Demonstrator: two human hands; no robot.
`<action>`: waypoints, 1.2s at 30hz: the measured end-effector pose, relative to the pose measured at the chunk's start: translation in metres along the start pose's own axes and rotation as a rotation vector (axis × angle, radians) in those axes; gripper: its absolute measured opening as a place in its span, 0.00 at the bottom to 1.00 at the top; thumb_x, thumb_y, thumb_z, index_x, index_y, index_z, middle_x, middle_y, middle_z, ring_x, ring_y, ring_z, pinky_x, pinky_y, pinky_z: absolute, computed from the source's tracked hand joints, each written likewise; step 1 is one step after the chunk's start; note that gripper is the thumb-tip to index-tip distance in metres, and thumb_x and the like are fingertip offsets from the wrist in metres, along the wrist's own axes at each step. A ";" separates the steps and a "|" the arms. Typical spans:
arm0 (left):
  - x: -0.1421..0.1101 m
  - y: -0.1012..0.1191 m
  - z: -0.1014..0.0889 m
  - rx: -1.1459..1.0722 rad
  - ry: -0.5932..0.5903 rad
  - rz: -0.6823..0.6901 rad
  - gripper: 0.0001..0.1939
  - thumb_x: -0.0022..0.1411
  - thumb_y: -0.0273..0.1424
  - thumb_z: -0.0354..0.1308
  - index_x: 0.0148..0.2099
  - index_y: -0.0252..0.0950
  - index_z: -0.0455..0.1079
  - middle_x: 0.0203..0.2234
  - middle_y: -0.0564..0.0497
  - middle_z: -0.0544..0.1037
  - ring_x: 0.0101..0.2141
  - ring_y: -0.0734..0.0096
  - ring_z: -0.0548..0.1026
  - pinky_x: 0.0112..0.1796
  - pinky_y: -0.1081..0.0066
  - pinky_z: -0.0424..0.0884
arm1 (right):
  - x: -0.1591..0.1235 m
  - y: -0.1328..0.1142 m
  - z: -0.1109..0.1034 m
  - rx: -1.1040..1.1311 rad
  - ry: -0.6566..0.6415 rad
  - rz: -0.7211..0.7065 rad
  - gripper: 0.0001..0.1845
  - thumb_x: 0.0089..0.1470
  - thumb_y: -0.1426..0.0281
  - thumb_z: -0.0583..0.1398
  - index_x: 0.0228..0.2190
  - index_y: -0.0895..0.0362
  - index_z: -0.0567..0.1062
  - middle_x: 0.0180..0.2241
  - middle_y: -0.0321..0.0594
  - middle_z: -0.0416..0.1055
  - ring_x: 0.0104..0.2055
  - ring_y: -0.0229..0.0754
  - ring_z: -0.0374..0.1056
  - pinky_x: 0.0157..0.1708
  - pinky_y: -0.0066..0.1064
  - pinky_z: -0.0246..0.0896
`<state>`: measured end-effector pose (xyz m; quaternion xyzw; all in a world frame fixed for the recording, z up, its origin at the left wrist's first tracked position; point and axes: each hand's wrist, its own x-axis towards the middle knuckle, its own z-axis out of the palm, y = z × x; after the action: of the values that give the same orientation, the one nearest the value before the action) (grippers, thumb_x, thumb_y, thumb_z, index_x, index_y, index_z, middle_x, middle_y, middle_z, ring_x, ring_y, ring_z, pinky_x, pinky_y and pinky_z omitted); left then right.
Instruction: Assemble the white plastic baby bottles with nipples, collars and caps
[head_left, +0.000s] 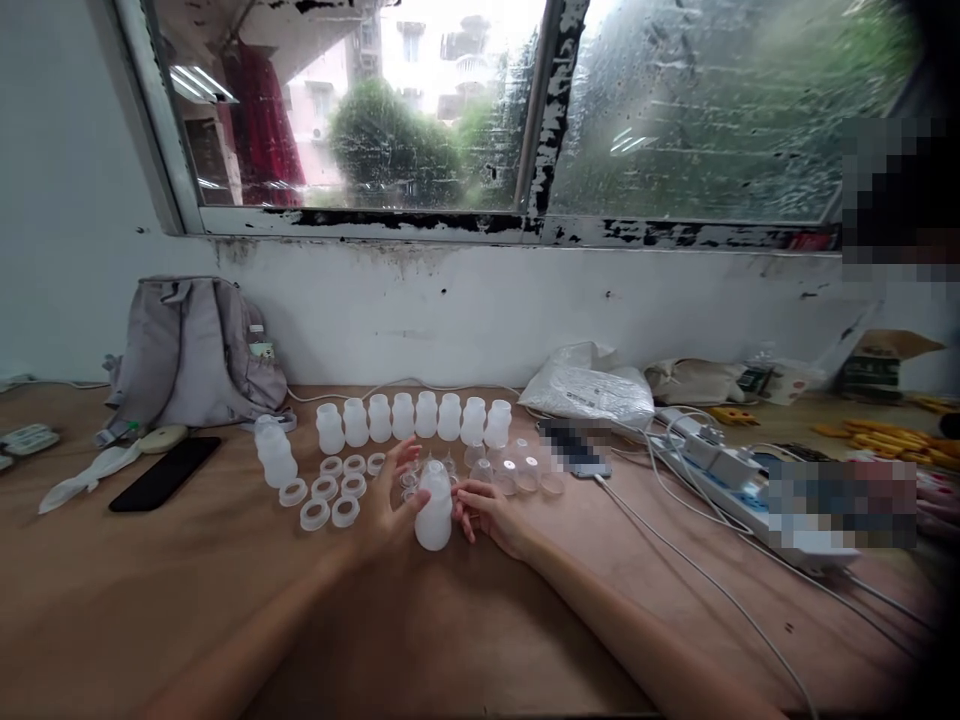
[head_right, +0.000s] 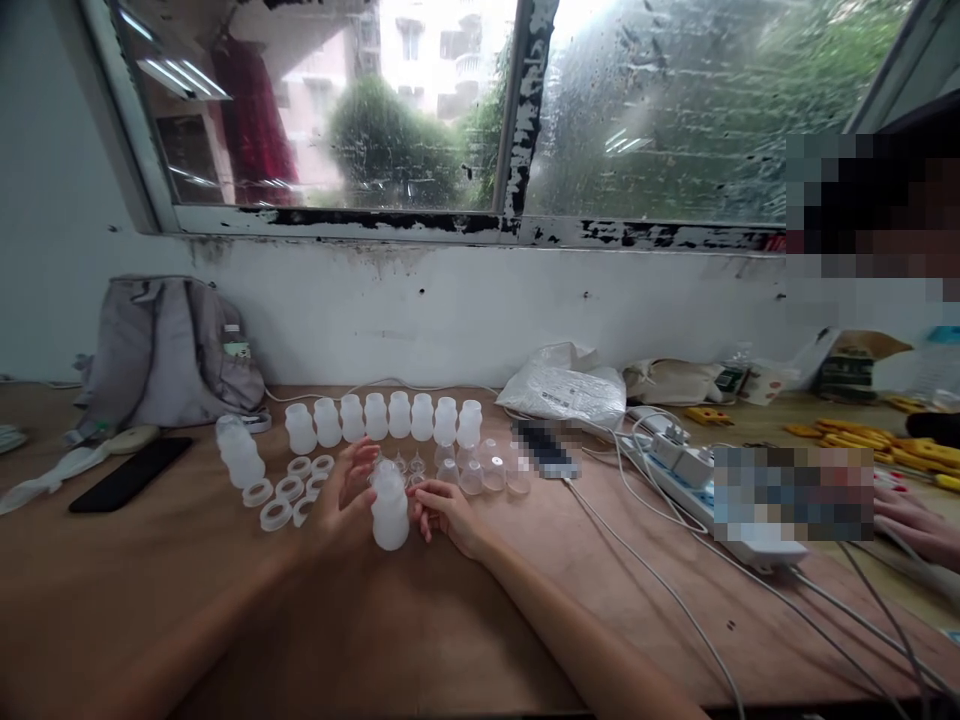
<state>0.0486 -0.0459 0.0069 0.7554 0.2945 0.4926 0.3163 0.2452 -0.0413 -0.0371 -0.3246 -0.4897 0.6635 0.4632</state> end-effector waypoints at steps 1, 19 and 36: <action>0.005 0.005 -0.001 0.026 -0.031 -0.007 0.24 0.57 0.35 0.51 0.55 0.39 0.52 0.49 0.47 0.65 0.49 0.65 0.64 0.49 0.63 0.61 | 0.000 0.000 0.001 -0.017 0.005 0.000 0.12 0.44 0.64 0.60 0.29 0.61 0.70 0.19 0.33 0.66 0.14 0.30 0.59 0.13 0.22 0.56; 0.093 0.024 -0.170 1.119 -0.004 -0.356 0.22 0.52 0.44 0.48 0.44 0.35 0.64 0.38 0.47 0.75 0.40 0.63 0.72 0.39 0.71 0.65 | -0.004 0.005 0.003 -0.218 0.073 -0.043 0.14 0.43 0.62 0.60 0.28 0.61 0.71 0.18 0.32 0.65 0.14 0.29 0.58 0.12 0.21 0.53; 0.082 -0.047 -0.188 1.269 -0.104 -0.602 0.24 0.55 0.42 0.42 0.48 0.31 0.61 0.41 0.37 0.73 0.43 0.51 0.69 0.40 0.60 0.62 | -0.005 0.001 0.009 -0.278 0.071 -0.027 0.13 0.42 0.62 0.60 0.25 0.60 0.69 0.17 0.31 0.63 0.14 0.29 0.57 0.11 0.21 0.52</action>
<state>-0.1046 0.0810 0.0761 0.7021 0.7059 0.0801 -0.0491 0.2389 -0.0492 -0.0351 -0.4026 -0.5644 0.5711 0.4396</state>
